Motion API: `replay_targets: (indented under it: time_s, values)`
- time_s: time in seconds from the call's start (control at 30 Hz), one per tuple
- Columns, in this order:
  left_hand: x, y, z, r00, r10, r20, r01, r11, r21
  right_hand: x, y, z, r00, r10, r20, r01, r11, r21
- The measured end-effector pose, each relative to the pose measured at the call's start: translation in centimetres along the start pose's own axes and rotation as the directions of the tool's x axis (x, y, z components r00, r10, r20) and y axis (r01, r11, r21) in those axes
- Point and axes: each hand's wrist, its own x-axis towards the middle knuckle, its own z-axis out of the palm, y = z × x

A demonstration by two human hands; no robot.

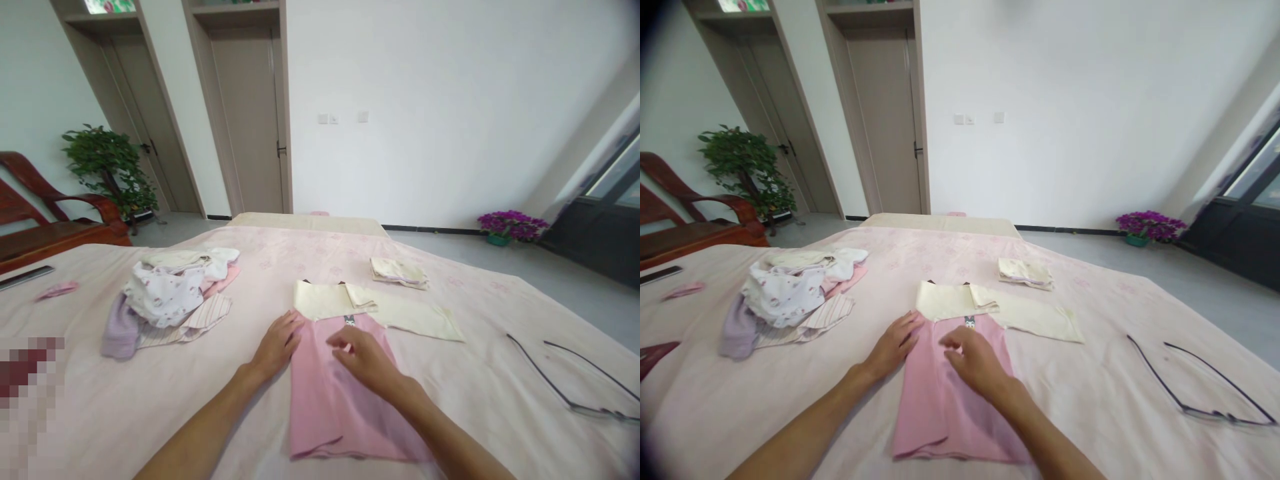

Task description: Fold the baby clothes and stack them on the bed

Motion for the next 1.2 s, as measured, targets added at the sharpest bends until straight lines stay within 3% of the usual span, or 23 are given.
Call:
replay_targets:
  time_s: [0.07,0.13,0.27,0.4,0.6,0.9,1.2]
  values:
    - [0.0,-0.1,0.1,1.000,0.012,-0.010,-0.012,1.000,-0.002,-2.8,-2.1,1.2,0.981,-0.088,0.171,0.076,0.994,0.078]
    - [0.0,-0.1,0.0,1.000,0.022,-0.002,-0.022,1.000,0.012,-4.9,-3.7,2.0,0.950,-0.166,0.263,0.159,0.986,0.051]
    - [-0.2,0.1,-0.2,0.999,0.035,0.008,-0.035,0.999,0.032,-6.7,-5.0,2.3,0.894,-0.251,0.370,0.318,0.939,-0.131]
    - [-0.4,0.3,-0.3,1.000,0.027,0.005,-0.027,0.999,0.024,-7.1,-5.3,2.8,0.874,-0.272,0.403,0.388,0.890,-0.240]
    - [-0.5,0.1,-0.1,0.999,0.038,-0.007,-0.038,0.999,0.026,-7.5,-5.1,4.9,0.890,-0.272,0.366,0.420,0.801,-0.426]
    - [-0.6,-0.1,0.0,0.998,0.056,-0.023,-0.055,0.998,0.034,-7.1,-5.3,6.7,0.872,-0.407,0.272,0.490,0.738,-0.464]
    - [-0.6,0.4,-0.3,0.998,0.056,-0.011,-0.055,0.996,0.075,-8.2,-5.3,9.0,0.890,-0.437,0.131,0.448,0.784,-0.430]
